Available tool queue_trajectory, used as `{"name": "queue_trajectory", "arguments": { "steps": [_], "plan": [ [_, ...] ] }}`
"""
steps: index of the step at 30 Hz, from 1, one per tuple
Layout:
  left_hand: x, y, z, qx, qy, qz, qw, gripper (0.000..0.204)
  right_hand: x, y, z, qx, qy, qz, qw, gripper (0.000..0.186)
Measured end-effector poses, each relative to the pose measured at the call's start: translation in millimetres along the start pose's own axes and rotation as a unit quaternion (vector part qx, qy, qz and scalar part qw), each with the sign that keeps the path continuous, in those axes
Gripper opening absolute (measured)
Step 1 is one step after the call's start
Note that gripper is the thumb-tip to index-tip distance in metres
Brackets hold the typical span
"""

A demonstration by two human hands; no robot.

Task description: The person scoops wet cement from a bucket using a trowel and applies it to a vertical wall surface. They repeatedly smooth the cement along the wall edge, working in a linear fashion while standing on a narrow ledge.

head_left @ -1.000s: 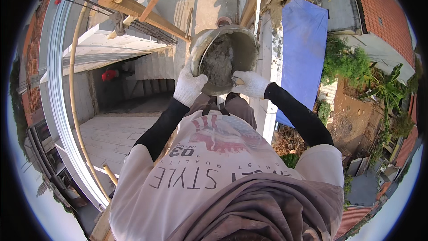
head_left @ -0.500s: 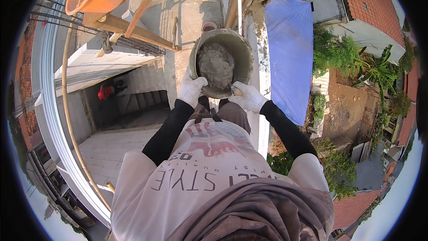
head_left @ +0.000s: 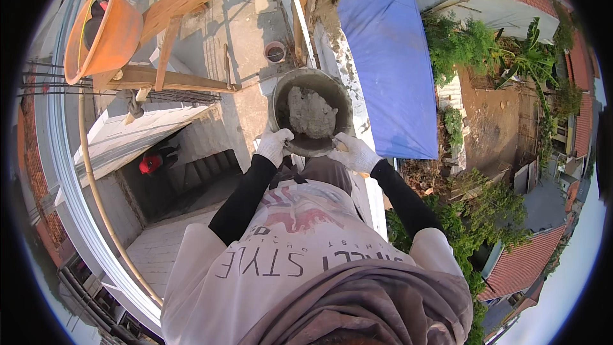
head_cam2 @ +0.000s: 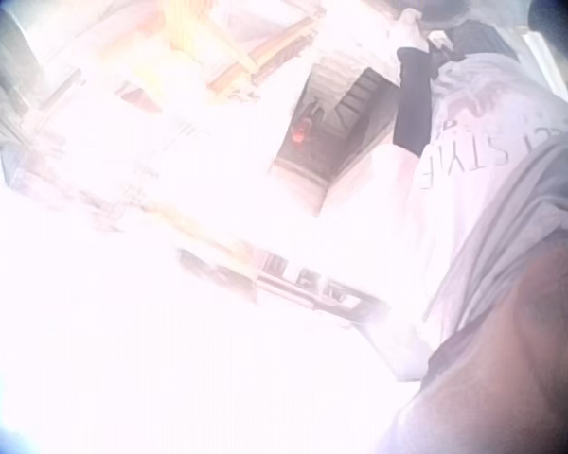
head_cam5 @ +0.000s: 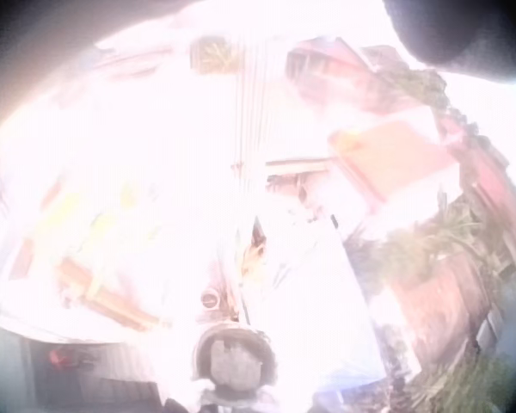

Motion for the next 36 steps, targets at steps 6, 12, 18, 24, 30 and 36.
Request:
{"name": "queue_trajectory", "arguments": {
  "steps": [6, 12, 18, 24, 30, 36],
  "plan": [
    [2, 39, 28, 0.038, 0.039, -0.037, 0.998, 0.024, 8, 12, -1, -0.111, -0.072, -0.011, 0.991, 0.061],
    [63, 65, 25, 0.08, 0.046, -0.132, 0.987, 0.062, -39, 75, 7, -0.052, -0.004, -0.087, 0.995, 0.068],
    [112, 200, 132, 0.143, 0.088, -0.24, 0.956, 0.058, -171, 155, 83, 0.06, 0.019, -0.194, 0.979, 0.06],
    [109, 229, 143, 0.191, 0.113, -0.249, 0.943, 0.05, -359, 185, 118, 0.214, 0.069, -0.434, 0.872, 0.045],
    [114, 211, 121, 0.186, 0.154, -0.242, 0.94, 0.051, -321, 139, 104, 0.216, 0.168, -0.451, 0.849, 0.045],
    [62, 152, 75, 0.099, 0.061, -0.204, 0.972, 0.062, -146, 73, 52, 0.124, 0.188, -0.308, 0.924, 0.056]
  ]
}}
Point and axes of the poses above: each hand's wrist, its own x-axis away from the middle knuckle, its own y-axis out of the back of the hand, z = x × y, the point moved 2 cm from there along -x, towards the middle knuckle, and after that the axes turned 15 degrees about -x, right-handed, at the moved point
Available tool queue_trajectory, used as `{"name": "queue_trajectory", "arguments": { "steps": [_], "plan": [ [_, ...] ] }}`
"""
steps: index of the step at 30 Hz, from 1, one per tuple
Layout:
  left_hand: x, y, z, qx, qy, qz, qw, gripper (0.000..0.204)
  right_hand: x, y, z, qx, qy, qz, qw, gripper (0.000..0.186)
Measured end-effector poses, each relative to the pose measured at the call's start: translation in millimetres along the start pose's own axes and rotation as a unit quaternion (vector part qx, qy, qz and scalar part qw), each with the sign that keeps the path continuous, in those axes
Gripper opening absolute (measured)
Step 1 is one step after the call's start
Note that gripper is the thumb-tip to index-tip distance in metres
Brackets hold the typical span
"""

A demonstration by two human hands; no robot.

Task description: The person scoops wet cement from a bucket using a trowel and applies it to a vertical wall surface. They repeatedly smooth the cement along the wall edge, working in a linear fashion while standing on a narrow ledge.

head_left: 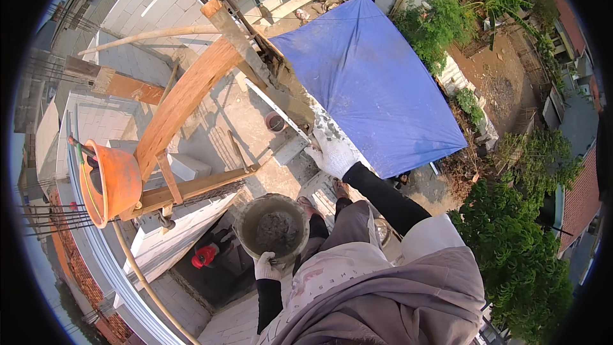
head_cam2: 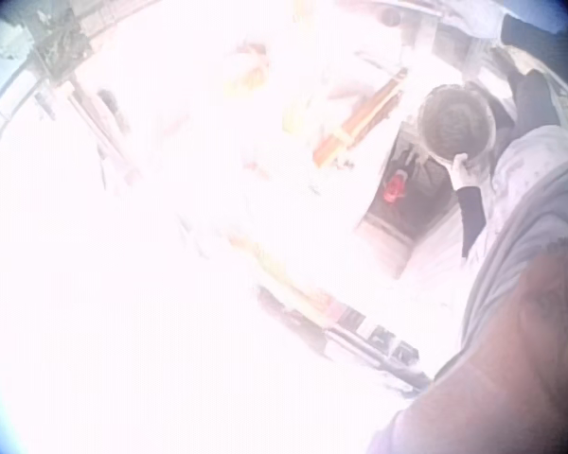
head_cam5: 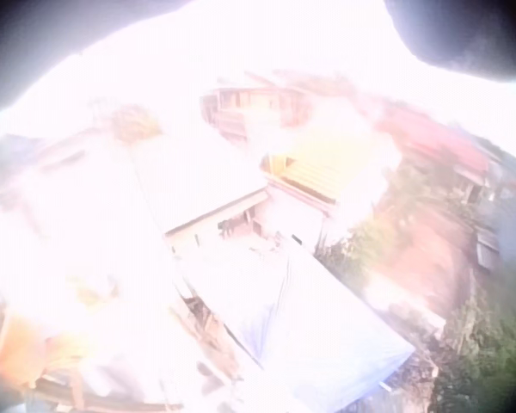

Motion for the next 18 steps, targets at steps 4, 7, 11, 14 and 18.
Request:
{"name": "queue_trajectory", "arguments": {
  "steps": [4, 7, 11, 14, 18],
  "plan": [
    [10, -101, -58, -0.122, -0.051, 0.083, 0.988, 0.067, 95, 16, 7, 0.097, 0.011, 0.231, 0.968, 0.048],
    [13, -148, -85, -0.204, -0.093, 0.122, 0.967, 0.064, 112, 2, -9, 0.144, 0.023, 0.26, 0.954, 0.041],
    [27, -195, -110, -0.258, -0.202, 0.153, 0.932, 0.06, 91, -21, -13, 0.192, 0.046, 0.187, 0.962, 0.037],
    [36, -205, -138, -0.263, -0.261, 0.153, 0.916, 0.063, 93, -11, 5, 0.215, 0.068, 0.236, 0.945, 0.036],
    [47, -201, -146, -0.269, -0.333, 0.147, 0.891, 0.062, 46, 43, 43, 0.259, 0.152, 0.18, 0.937, 0.034]
  ]
}}
Point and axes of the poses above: each hand's wrist, its own x-axis away from the middle knuckle, its own y-axis out of the back of the hand, z = x × y, the point moved 2 cm from there along -x, towards the middle knuckle, and after that the axes turned 15 degrees about -x, right-handed, at the moved point
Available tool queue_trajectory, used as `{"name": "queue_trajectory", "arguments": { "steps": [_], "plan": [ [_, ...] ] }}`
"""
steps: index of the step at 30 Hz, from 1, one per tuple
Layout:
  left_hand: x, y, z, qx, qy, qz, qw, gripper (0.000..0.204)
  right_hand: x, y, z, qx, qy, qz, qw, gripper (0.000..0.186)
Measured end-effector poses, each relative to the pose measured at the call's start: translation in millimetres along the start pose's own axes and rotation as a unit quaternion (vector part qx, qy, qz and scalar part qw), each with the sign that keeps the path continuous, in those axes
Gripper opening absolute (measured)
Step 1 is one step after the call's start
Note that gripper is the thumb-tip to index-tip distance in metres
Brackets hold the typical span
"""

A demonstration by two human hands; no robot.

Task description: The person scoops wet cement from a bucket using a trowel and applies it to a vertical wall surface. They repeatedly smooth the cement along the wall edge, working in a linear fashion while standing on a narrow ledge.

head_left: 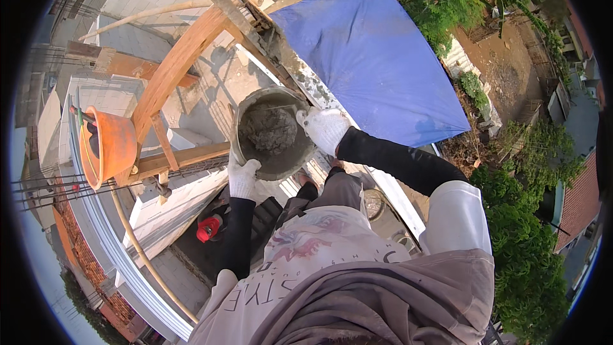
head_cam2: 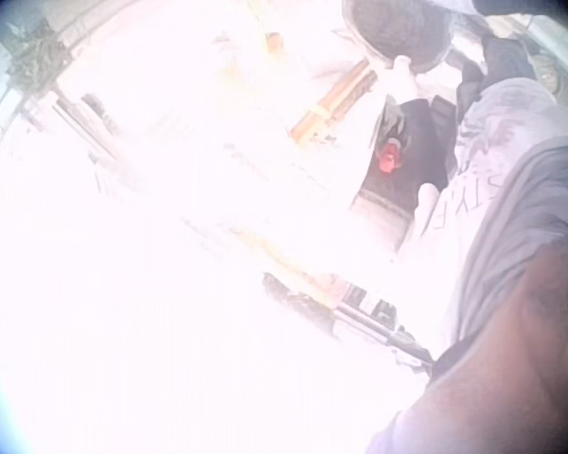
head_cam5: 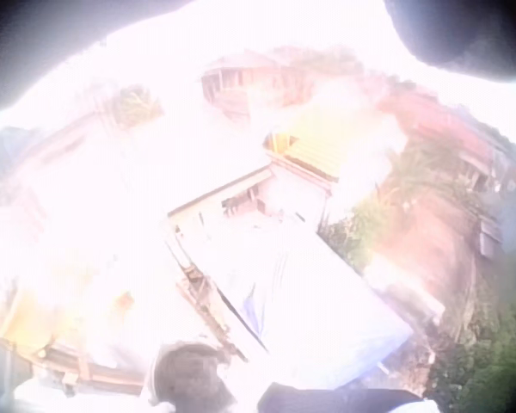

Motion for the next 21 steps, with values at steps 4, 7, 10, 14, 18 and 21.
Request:
{"name": "queue_trajectory", "arguments": {
  "steps": [4, 7, 10, 14, 18, 21],
  "plan": [
    [-5, 7, -24, -0.014, -0.012, -0.009, 1.0, 0.056, -8, 10, 33, 0.079, 0.023, 0.02, 0.996, 0.035],
    [3, 14, -39, 0.057, -0.026, -0.04, 0.997, 0.068, 4, 38, 50, 0.126, 0.072, 0.071, 0.987, 0.035],
    [8, 19, -51, 0.005, -0.096, -0.079, 0.992, 0.079, -11, 82, 66, 0.056, -0.018, -0.075, 0.995, 0.023],
    [24, 13, -88, -0.087, -0.164, -0.083, 0.979, 0.082, -44, 96, 67, 0.121, -0.09, 0.044, 0.988, 0.026],
    [43, 32, -101, -0.101, -0.217, -0.092, 0.967, 0.079, -37, 114, 64, -0.113, -0.12, 0.272, 0.948, 0.04],
    [49, 41, -84, -0.139, -0.211, -0.083, 0.964, 0.077, -1, 87, 52, -0.358, -0.193, 0.322, 0.855, 0.039]
  ]
}}
Point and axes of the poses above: each hand's wrist, its own x-axis away from the middle knuckle, its own y-axis out of the back of the hand, z = x × y, the point moved 2 cm from there along -x, towards the middle knuckle, and after that the axes turned 15 degrees about -x, right-handed, at the moved point
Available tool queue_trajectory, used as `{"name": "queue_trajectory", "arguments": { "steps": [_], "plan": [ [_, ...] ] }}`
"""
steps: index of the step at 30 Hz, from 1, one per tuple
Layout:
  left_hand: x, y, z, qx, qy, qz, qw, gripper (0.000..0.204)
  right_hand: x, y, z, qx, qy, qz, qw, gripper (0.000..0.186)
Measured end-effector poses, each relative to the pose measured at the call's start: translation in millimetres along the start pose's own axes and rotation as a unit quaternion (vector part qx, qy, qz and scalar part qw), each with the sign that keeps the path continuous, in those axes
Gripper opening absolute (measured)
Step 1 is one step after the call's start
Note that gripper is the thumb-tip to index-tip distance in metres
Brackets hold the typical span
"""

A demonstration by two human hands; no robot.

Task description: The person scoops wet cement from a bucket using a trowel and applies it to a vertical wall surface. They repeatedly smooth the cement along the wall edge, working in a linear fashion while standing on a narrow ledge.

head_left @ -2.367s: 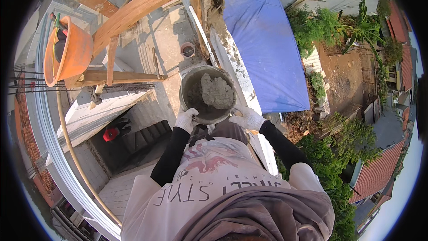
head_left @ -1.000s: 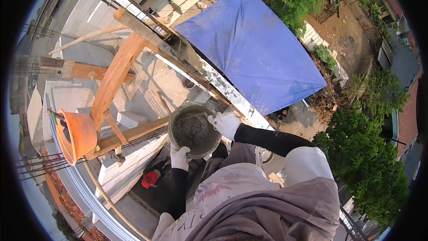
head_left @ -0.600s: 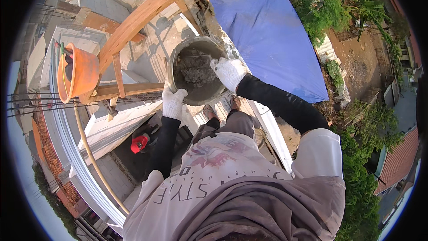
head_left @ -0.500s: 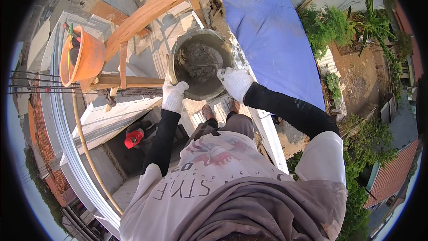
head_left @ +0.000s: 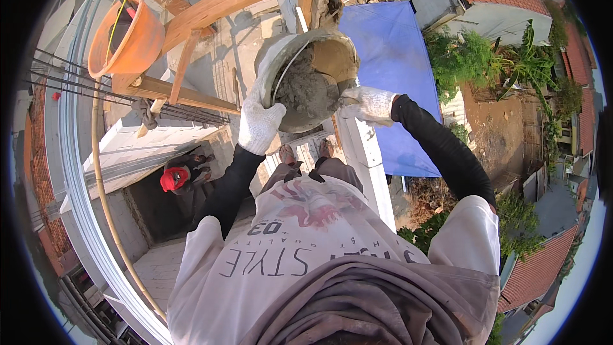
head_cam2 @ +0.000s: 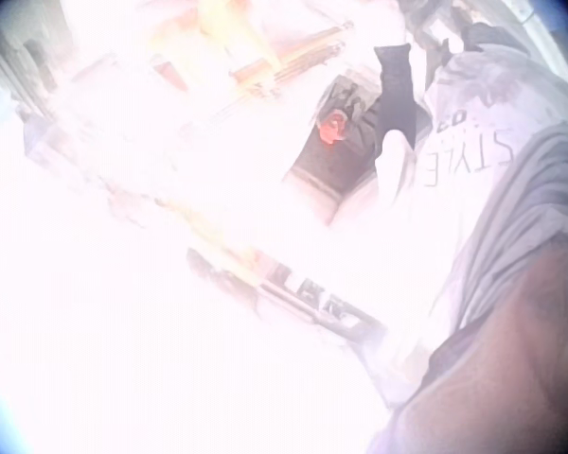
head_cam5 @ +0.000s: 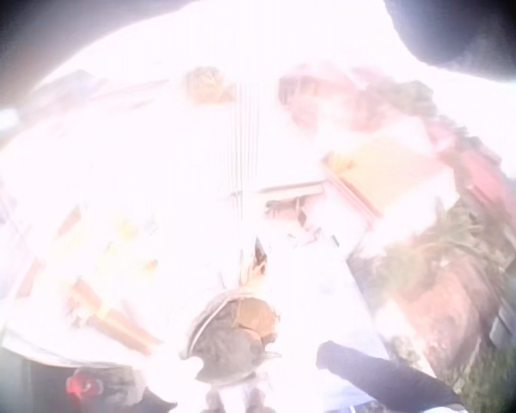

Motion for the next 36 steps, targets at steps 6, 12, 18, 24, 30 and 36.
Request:
{"name": "queue_trajectory", "arguments": {
  "steps": [6, 12, 18, 24, 30, 36],
  "plan": [
    [16, -4, 21, 0.141, 0.129, 0.038, 0.981, 0.07, -41, -70, -44, -0.059, 0.154, -0.026, 0.986, 0.059],
    [26, -21, 71, 0.264, 0.253, 0.019, 0.931, 0.059, -43, -108, -48, -0.282, 0.109, 0.009, 0.953, 0.051],
    [33, -44, 91, 0.383, 0.311, 0.003, 0.87, 0.041, -31, -106, -60, -0.328, 0.06, -0.014, 0.943, 0.033],
    [65, -67, 174, 0.395, 0.414, 0.0, 0.82, 0.035, -20, -98, -92, -0.401, 0.075, -0.065, 0.911, 0.032],
    [128, -31, 182, 0.389, 0.469, -0.015, 0.793, 0.06, -20, -50, -112, -0.404, 0.074, -0.181, 0.894, 0.036],
    [199, 14, 200, 0.387, 0.509, -0.074, 0.766, 0.072, -99, 60, -73, -0.19, 0.152, -0.376, 0.894, 0.045]
  ]
}}
Point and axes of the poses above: each hand's wrist, its own x-axis away from the middle knuckle, its own y-axis out of the back of the hand, z = x × y, the point moved 2 cm from there along -x, towards the middle knuckle, and after that the axes turned 15 degrees about -x, right-handed, at the moved point
